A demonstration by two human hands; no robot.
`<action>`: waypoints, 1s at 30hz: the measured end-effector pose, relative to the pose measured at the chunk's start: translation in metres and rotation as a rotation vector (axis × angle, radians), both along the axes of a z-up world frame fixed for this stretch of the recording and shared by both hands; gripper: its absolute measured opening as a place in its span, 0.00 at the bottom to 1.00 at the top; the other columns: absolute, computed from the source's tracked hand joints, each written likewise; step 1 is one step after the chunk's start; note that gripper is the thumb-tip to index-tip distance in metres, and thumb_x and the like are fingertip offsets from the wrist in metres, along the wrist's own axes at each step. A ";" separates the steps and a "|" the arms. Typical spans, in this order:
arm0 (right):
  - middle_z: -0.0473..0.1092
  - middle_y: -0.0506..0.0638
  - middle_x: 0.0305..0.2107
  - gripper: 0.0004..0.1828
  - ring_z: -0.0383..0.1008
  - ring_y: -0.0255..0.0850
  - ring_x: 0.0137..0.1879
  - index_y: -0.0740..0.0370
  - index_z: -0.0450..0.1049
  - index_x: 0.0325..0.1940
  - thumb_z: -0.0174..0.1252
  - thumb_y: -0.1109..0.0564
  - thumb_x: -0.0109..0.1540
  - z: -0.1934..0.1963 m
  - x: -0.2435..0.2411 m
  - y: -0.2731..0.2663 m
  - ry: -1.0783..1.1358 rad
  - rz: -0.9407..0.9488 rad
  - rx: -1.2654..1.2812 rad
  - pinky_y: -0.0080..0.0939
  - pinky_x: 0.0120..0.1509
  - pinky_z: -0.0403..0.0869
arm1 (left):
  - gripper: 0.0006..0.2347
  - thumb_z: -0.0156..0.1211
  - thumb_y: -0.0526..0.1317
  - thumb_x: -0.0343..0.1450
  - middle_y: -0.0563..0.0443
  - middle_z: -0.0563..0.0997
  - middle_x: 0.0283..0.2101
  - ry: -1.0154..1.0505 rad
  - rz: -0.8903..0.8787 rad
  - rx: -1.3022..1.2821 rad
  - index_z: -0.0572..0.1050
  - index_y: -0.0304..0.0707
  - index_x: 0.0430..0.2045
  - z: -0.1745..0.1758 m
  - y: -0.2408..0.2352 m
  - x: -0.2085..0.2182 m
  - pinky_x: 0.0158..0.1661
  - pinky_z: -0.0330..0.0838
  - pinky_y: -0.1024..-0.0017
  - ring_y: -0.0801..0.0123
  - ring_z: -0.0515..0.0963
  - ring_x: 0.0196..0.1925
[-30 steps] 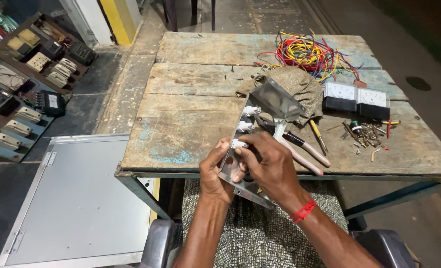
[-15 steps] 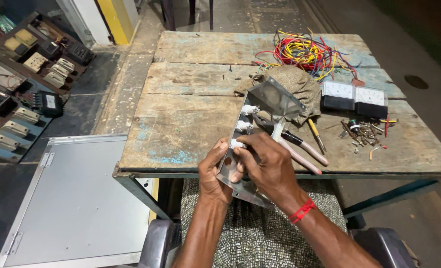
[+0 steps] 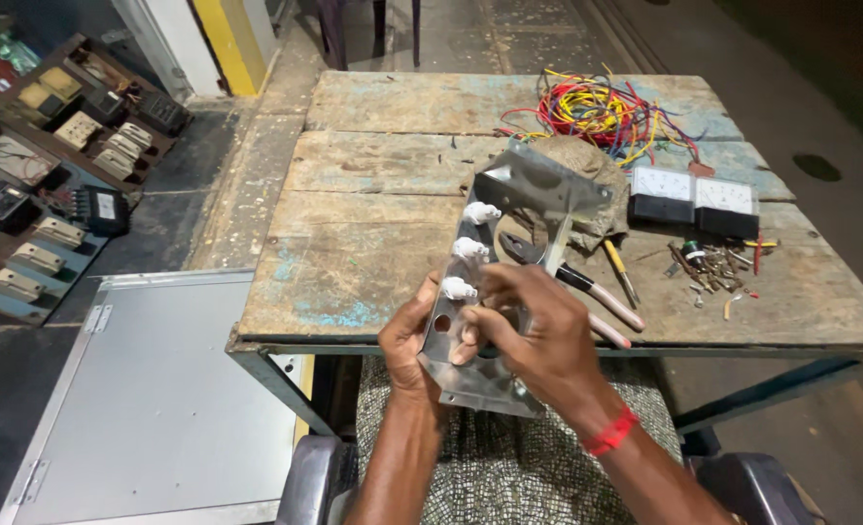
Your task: The person assembles an electrical panel by fitting buttons and an analog meter into a metal plate, using pliers and a screwdriver.
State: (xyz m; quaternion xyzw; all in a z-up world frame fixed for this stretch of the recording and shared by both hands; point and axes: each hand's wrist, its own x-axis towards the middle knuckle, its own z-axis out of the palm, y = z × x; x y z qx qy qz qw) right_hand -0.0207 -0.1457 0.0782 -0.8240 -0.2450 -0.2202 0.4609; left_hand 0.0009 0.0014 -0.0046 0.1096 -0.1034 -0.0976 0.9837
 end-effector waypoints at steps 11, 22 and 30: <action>0.78 0.53 0.40 0.19 0.78 0.36 0.43 0.67 0.75 0.58 0.54 0.52 0.69 0.004 -0.008 -0.035 0.208 -0.033 0.327 0.35 0.48 0.77 | 0.21 0.59 0.43 0.74 0.32 0.76 0.34 -0.324 0.062 0.094 0.67 0.23 0.54 0.051 0.030 -0.010 0.24 0.71 0.75 0.63 0.75 0.26; 0.77 0.46 0.37 0.21 0.75 0.35 0.41 0.60 0.74 0.53 0.55 0.43 0.65 -0.002 0.039 -0.017 0.847 0.256 0.610 0.39 0.44 0.76 | 0.09 0.61 0.31 0.65 0.44 0.80 0.42 -0.746 0.809 1.496 0.77 0.28 0.38 0.095 0.049 -0.012 0.48 0.78 0.68 0.63 0.83 0.45; 0.76 0.48 0.35 0.18 0.77 0.39 0.42 0.59 0.76 0.49 0.55 0.43 0.66 -0.004 0.060 0.000 0.919 0.349 0.890 0.41 0.43 0.76 | 0.11 0.65 0.36 0.64 0.44 0.78 0.41 -0.748 0.672 1.742 0.77 0.31 0.38 0.123 0.059 -0.002 0.41 0.79 0.66 0.59 0.84 0.38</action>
